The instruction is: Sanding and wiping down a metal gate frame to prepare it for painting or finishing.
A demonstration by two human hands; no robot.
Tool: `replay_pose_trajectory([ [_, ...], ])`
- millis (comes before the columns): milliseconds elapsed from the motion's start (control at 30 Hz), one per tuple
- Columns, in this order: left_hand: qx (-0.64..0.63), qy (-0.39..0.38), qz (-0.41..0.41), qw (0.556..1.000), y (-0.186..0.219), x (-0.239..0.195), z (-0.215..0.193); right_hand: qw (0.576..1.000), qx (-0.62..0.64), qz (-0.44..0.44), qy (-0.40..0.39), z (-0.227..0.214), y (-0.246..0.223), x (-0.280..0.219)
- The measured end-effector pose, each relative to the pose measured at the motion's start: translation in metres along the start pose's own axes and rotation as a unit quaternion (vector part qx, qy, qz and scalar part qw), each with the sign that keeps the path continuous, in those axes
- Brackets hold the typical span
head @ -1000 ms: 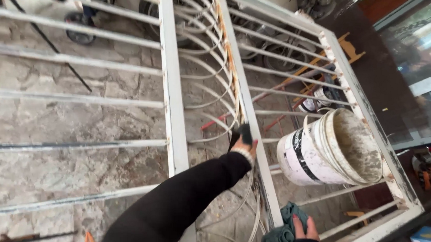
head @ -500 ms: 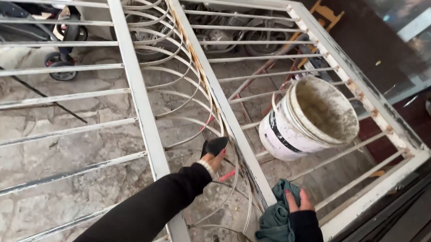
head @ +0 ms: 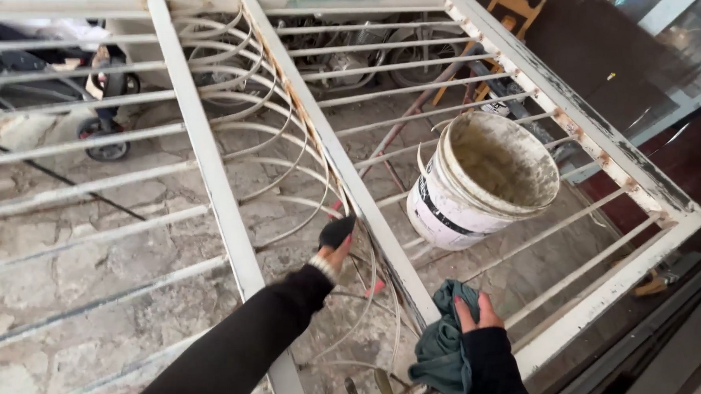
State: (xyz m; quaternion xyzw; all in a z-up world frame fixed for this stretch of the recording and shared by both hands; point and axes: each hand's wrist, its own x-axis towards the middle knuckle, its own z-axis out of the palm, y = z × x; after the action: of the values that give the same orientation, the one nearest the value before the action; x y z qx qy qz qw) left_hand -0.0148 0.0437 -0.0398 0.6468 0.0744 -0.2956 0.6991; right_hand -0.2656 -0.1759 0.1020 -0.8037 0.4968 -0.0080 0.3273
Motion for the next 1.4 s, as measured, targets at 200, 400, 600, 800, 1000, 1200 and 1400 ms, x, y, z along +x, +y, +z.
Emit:
replay_pose_trajectory([
  [200, -0.075, 0.043, 0.473, 0.877, -0.011, 0.055, 0.019, 0.998, -0.018, -0.052, 0.007, 0.01, 0.012, 0.008],
  [400, 0.133, -0.013, 0.492, 0.861, -0.014, 0.015, -0.006, 1.0, -0.009, -0.026, -0.006, 0.001, -0.005, -0.002],
  [600, 0.018, 0.035, 0.407, 0.913, -0.024, 0.046, 0.026, 0.999, -0.015, -0.036, 0.02, -0.003, -0.005, -0.016],
  [800, 0.066, 0.025, 0.4, 0.914, 0.0, 0.035, 0.041, 0.996, -0.021, -0.078, 0.042, 0.002, 0.001, -0.007],
  [1000, 0.067, 0.133, 0.338, 0.929, 0.033, 0.055, 0.06, 0.999, -0.051, -0.01, 0.015, 0.005, 0.006, 0.014],
  [1200, 0.105, 0.095, 0.389, 0.91, 0.026, 0.036, 0.046, 0.998, -0.01, -0.046, 0.04, -0.001, -0.004, -0.004],
  [1400, 0.092, 0.083, 0.414, 0.902, 0.037, 0.041, 0.05, 0.999, -0.036, -0.003, 0.019, 0.004, 0.001, 0.003],
])
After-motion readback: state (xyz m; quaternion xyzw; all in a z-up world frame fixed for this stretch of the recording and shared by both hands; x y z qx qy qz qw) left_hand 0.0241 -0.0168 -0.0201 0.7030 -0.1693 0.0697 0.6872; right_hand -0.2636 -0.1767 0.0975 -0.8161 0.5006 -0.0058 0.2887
